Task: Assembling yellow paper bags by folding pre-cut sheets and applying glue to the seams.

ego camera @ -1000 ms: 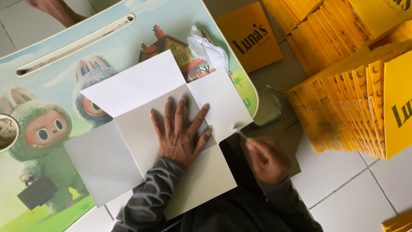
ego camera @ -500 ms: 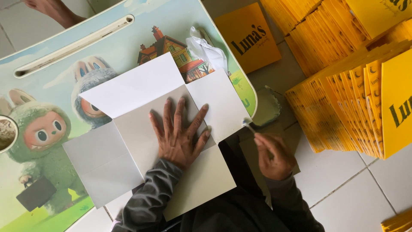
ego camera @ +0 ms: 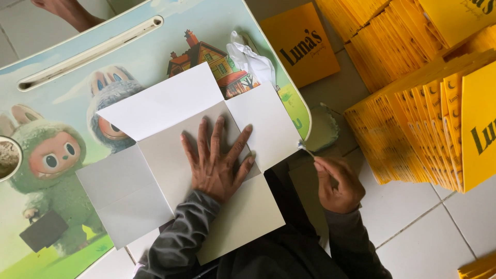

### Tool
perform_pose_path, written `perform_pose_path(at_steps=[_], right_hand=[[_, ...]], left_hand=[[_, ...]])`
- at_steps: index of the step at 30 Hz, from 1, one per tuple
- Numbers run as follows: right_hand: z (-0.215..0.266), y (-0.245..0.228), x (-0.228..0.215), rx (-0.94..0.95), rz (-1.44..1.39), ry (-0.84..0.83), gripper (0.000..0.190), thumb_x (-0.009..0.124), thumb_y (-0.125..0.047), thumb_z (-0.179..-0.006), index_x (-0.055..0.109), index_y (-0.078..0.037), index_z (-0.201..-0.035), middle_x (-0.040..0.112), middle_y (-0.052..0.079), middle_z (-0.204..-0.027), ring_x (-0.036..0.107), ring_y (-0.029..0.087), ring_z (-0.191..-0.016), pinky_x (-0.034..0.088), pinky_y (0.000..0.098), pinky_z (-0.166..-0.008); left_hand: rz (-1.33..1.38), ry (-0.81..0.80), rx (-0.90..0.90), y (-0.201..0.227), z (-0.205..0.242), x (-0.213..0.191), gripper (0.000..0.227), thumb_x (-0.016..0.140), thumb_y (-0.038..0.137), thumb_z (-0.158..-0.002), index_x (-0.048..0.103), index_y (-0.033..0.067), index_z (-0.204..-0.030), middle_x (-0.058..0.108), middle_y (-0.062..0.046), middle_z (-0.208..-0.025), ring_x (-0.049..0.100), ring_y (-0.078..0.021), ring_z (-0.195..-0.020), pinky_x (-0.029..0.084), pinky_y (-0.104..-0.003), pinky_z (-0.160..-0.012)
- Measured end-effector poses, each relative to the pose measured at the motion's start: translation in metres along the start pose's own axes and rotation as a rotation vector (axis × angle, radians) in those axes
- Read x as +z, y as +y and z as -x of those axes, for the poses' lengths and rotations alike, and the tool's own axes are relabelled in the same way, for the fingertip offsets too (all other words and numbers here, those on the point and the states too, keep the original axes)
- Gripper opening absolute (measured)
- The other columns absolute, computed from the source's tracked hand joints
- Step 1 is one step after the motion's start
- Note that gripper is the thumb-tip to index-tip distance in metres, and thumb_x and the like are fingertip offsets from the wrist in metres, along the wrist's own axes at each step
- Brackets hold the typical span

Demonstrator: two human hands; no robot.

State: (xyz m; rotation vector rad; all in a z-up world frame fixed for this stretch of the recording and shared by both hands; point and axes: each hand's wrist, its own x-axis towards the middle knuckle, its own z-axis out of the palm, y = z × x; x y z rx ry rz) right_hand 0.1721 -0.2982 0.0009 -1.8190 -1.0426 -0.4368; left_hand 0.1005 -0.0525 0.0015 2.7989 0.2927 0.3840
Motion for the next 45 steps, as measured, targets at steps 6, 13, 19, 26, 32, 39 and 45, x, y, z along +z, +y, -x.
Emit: perform_pose_path(at_steps=[6, 13, 19, 26, 32, 39, 45], right_hand=[[-0.004, -0.019, 0.018, 0.01, -0.07, 0.038, 0.02, 0.074, 0.008, -0.083, 0.08, 0.001, -0.1, 0.074, 0.007, -0.08, 0.07, 0.018, -0.068, 0.061, 0.0319, -0.065], [-0.007, -0.008, 0.011, 0.03, -0.073, 0.021, 0.018, 0.072, 0.009, -0.085, 0.08, 0.001, -0.099, 0.075, 0.008, -0.081, 0.072, 0.022, -0.069, 0.061, 0.0349, -0.064], [-0.026, 0.004, -0.014, 0.06, 0.129, 0.095, 0.015, 0.07, 0.01, -0.092, 0.078, 0.003, -0.102, 0.075, 0.01, -0.086, 0.071, 0.024, -0.072, 0.059, 0.0365, -0.07], [-0.061, 0.043, 0.008, -0.018, 0.131, 0.078, 0.012, 0.073, 0.003, -0.094, 0.08, -0.002, -0.102, 0.075, 0.006, -0.084, 0.069, 0.021, -0.072, 0.058, 0.0349, -0.073], [-0.084, 0.058, 0.007, -0.033, 0.141, -0.037, 0.011, 0.072, -0.002, -0.097, 0.079, -0.007, -0.103, 0.073, 0.003, -0.086, 0.069, 0.021, -0.075, 0.058, 0.0337, -0.074], [-0.048, 0.017, -0.046, 0.055, 0.171, -0.162, 0.015, 0.071, 0.0, -0.094, 0.079, -0.007, -0.103, 0.072, 0.001, -0.083, 0.067, 0.018, -0.07, 0.058, 0.0318, -0.071], [-0.059, 0.061, -0.021, -0.008, 0.164, -0.185, 0.014, 0.069, -0.006, -0.099, 0.078, -0.01, -0.109, 0.07, 0.0, -0.084, 0.067, 0.018, -0.072, 0.057, 0.0326, -0.072]], left_hand=[[-0.001, -0.006, 0.001, 0.0, 0.0, 0.0, 0.057, 0.038, 0.061, -0.098, 0.036, 0.0483, -0.154, 0.032, -0.016, -0.159, 0.018, -0.0485, -0.15, 0.003, -0.081, -0.107], [0.005, -0.015, 0.003, -0.001, 0.0, 0.001, 0.057, 0.036, 0.061, -0.098, 0.036, 0.0483, -0.154, 0.032, -0.016, -0.159, 0.016, -0.049, -0.15, 0.001, -0.082, -0.107], [0.001, 0.005, 0.006, -0.001, -0.001, 0.001, 0.057, 0.035, 0.062, -0.098, 0.036, 0.048, -0.154, 0.032, -0.015, -0.159, 0.017, -0.0486, -0.15, 0.002, -0.081, -0.107], [-0.017, -0.04, -0.007, 0.0, -0.001, -0.002, 0.057, 0.035, 0.063, -0.097, 0.036, 0.0494, -0.153, 0.031, -0.015, -0.159, 0.017, -0.0476, -0.15, 0.003, -0.081, -0.107], [-0.019, -0.053, -0.016, 0.0, -0.001, -0.001, 0.058, 0.036, 0.062, -0.097, 0.035, 0.0504, -0.153, 0.03, -0.014, -0.16, 0.016, -0.0469, -0.15, 0.003, -0.081, -0.108], [0.007, -0.046, -0.014, -0.001, -0.001, 0.0, 0.057, 0.035, 0.062, -0.097, 0.036, 0.0496, -0.153, 0.031, -0.015, -0.159, 0.015, -0.0472, -0.15, 0.001, -0.081, -0.108], [-0.019, -0.065, -0.01, -0.001, -0.001, -0.001, 0.058, 0.034, 0.063, -0.097, 0.033, 0.0505, -0.154, 0.029, -0.014, -0.16, 0.014, -0.047, -0.15, 0.001, -0.08, -0.108]])
